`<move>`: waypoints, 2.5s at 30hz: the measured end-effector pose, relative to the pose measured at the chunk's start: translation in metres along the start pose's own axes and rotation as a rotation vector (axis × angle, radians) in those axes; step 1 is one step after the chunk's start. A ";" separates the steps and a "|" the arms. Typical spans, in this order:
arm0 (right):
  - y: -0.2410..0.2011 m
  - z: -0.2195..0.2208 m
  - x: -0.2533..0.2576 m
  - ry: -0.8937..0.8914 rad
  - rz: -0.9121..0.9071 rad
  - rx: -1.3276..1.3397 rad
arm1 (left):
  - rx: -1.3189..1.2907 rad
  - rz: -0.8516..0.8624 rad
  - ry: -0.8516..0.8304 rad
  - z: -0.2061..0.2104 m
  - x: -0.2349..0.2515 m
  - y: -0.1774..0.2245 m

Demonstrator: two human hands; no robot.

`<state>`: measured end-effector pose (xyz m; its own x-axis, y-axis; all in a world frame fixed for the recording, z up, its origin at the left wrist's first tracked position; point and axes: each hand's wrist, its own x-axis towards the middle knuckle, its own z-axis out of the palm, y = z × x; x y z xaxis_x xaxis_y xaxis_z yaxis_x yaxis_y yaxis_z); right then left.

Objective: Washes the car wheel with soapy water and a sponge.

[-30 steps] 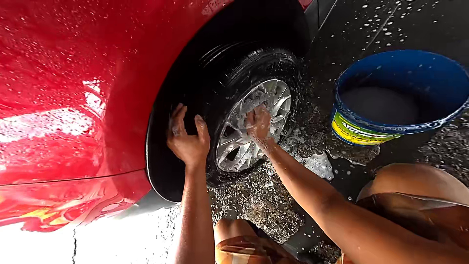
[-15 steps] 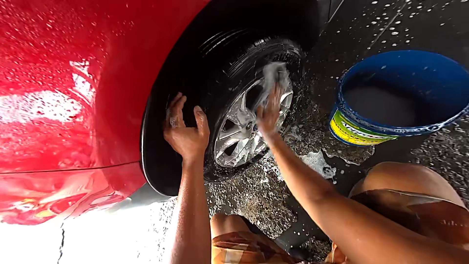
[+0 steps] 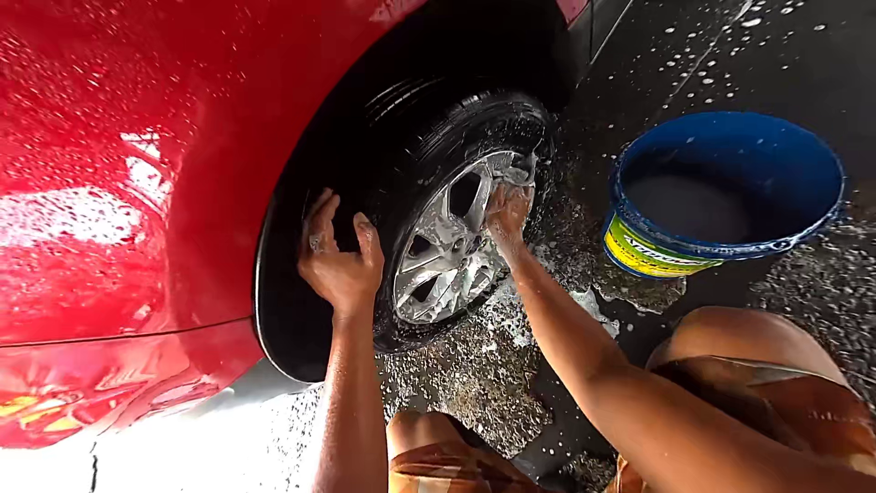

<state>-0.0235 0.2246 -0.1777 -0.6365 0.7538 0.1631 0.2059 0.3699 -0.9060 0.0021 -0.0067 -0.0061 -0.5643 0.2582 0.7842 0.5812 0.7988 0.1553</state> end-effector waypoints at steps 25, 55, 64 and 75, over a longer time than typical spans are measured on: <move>0.107 0.005 -0.003 -0.220 -0.152 -0.245 | 0.015 -0.012 -0.049 -0.007 -0.004 -0.002; 0.138 0.037 -0.087 -0.660 0.367 -0.122 | -0.023 0.053 0.082 0.002 0.002 -0.003; 0.097 0.047 -0.135 -0.521 0.323 -0.093 | -0.057 0.049 0.080 0.003 0.004 -0.003; 0.123 0.067 -0.213 -0.850 0.306 -0.229 | -0.067 0.039 0.088 0.001 0.003 -0.002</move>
<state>0.0878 0.0735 -0.3503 -0.8421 0.2189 -0.4928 0.5386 0.3874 -0.7482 -0.0014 -0.0069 -0.0053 -0.4886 0.2372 0.8396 0.6415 0.7499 0.1614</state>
